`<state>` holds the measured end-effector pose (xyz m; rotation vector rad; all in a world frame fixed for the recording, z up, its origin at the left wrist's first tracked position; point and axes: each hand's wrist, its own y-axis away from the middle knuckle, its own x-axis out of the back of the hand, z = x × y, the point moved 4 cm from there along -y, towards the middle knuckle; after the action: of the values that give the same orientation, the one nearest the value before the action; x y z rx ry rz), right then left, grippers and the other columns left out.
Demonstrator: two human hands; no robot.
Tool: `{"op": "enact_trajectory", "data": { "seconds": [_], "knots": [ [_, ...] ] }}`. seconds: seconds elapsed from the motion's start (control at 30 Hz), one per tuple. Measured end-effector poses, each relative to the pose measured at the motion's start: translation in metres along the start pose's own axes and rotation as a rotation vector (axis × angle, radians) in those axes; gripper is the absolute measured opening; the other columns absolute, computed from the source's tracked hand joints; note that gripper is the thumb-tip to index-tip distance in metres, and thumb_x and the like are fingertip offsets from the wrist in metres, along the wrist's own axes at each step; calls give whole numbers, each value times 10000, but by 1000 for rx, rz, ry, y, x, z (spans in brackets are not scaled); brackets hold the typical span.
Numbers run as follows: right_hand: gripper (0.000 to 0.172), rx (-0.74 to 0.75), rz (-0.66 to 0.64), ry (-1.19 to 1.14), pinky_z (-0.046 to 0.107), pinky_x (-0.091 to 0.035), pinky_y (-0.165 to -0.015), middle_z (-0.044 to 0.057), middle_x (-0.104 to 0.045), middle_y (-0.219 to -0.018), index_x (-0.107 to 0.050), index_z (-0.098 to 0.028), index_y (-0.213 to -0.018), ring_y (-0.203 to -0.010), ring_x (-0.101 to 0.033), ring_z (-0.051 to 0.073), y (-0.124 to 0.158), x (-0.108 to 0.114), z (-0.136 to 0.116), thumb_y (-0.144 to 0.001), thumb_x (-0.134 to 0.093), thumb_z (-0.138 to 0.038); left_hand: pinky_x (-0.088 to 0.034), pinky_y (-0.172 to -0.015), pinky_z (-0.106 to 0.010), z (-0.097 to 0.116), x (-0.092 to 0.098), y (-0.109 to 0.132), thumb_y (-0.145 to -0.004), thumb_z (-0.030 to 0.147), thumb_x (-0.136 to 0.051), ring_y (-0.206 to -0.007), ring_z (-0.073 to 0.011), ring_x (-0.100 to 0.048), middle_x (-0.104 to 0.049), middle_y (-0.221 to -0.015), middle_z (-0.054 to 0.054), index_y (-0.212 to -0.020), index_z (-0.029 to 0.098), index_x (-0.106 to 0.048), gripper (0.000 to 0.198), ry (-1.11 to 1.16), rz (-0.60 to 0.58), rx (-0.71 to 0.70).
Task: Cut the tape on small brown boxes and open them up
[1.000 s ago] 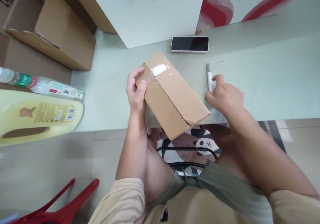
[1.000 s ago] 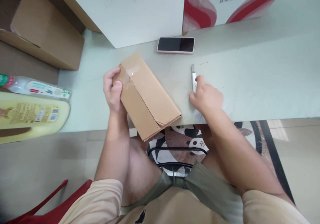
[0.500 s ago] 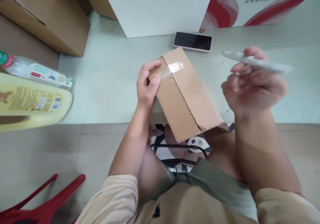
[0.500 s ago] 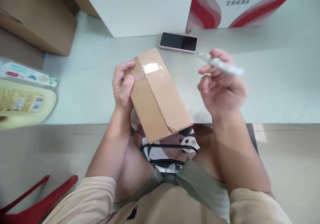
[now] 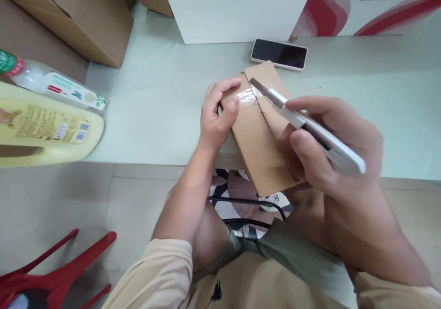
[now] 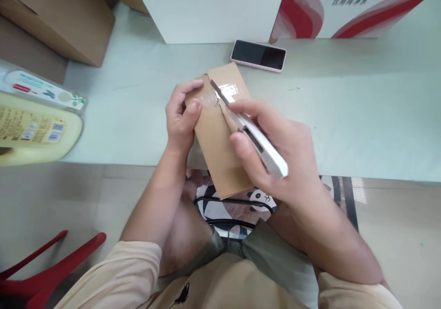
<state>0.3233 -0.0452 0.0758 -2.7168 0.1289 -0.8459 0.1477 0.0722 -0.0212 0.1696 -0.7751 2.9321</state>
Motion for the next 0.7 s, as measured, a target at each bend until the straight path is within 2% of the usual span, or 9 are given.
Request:
{"op": "enact_trajectory", "data": {
  "seconds": [0.2,0.4,0.53,0.6,0.7],
  "knots": [
    [211,43,35,86,300,-476,-533,-32,-660,-730,-688,-322,-1134,-529,-550,128,1,-6,8,-935,-618,-324,-478,-1154,-576,-1,-2,1,-857,719,-618,-1308,-342,-616,-703,-1149,-32,-1090,307,-701,480,85,13,46],
    [206,146,32,160,274,-423,-486,-37,-605,-635,-690,-269,-1064,-470,-487,110,-1,-8,-3,-887,-598,-220,-499,-1128,-569,-2,-2,1,-862,751,-581,-1290,-337,-624,-693,-1129,-31,-1060,298,-692,508,49,29,25],
    [176,172,33,120,248,-395,-457,-56,-578,-600,-676,-252,-1015,-436,-440,89,-1,-7,-2,-876,-586,-192,-495,-1131,-551,0,-1,1,-892,726,-560,-1278,-328,-630,-690,-1137,-38,-1093,303,-681,483,41,11,13],
    [190,147,32,108,256,-423,-482,-40,-618,-643,-673,-257,-1051,-469,-487,103,6,-4,4,-885,-588,-220,-496,-1129,-541,1,-1,1,-899,718,-555,-1288,-329,-624,-685,-1144,-42,-1110,304,-673,480,42,1,7],
    [305,16,0,141,306,-492,-566,20,-683,-780,-635,-273,-1215,-621,-612,169,22,-1,24,-929,-541,-322,-492,-1129,-534,-2,1,1,-890,719,-569,-1315,-338,-602,-676,-1168,-48,-1132,303,-662,490,54,-5,32]
  ]
}}
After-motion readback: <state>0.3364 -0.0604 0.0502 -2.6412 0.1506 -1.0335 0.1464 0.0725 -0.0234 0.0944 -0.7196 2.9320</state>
